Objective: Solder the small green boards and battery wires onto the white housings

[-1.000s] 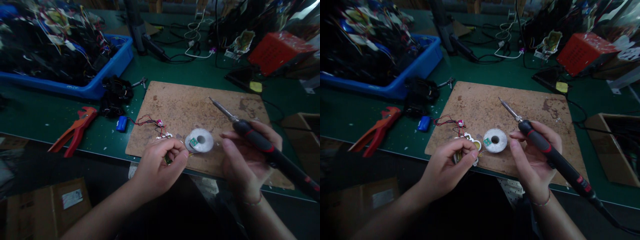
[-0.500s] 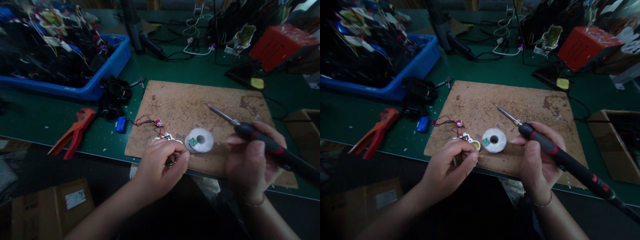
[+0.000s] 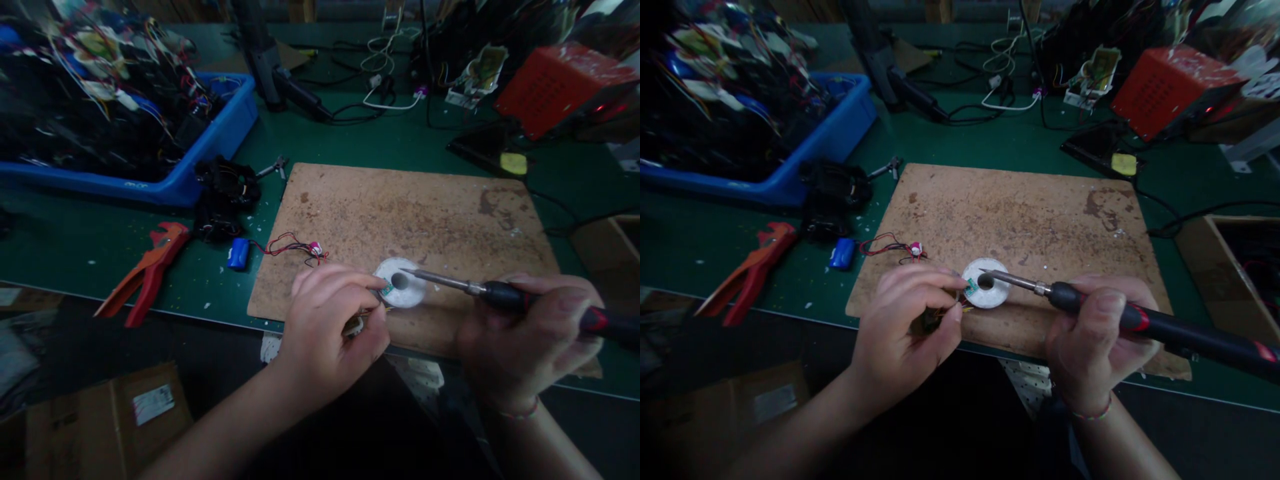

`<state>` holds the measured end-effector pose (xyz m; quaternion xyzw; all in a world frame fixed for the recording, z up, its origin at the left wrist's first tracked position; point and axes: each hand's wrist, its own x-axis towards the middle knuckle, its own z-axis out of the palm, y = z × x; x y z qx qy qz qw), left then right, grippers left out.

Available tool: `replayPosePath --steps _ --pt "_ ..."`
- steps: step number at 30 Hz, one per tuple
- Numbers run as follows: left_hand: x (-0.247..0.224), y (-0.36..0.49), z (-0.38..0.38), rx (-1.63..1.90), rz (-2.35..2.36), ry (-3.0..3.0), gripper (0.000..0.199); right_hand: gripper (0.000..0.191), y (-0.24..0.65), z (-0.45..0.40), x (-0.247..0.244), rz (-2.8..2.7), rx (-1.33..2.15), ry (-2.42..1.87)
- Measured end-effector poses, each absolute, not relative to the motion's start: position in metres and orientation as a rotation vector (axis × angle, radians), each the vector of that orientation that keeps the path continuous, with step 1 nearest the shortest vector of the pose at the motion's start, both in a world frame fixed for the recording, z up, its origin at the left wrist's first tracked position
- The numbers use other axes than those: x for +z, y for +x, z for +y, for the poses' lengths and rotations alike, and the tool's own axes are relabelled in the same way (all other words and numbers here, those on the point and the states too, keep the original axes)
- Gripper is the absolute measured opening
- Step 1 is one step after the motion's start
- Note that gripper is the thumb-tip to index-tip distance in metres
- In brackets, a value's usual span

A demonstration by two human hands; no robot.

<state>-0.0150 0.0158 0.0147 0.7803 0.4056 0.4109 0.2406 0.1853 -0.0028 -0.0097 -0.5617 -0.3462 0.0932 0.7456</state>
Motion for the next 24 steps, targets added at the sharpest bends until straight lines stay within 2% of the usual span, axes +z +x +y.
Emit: replayPosePath --steps 5,11,19,24 --pt "0.0126 -0.0133 0.0164 1.1 1.145 2.104 0.012 0.024 0.1776 -0.0009 -0.0022 -0.786 0.209 -1.212" --pt "0.0133 -0.0133 0.0173 1.081 1.153 2.086 0.012 0.026 0.1797 -0.0005 -0.0013 -0.79 0.244 -1.228" --pt "0.013 -0.0135 0.018 1.084 1.146 2.056 0.012 0.018 0.1799 0.0021 -0.0001 -0.772 0.273 -1.198" --pt "0.0128 -0.0131 0.0175 1.085 1.155 2.052 0.012 0.019 0.1787 0.0014 -0.0002 -0.801 0.292 -1.182"
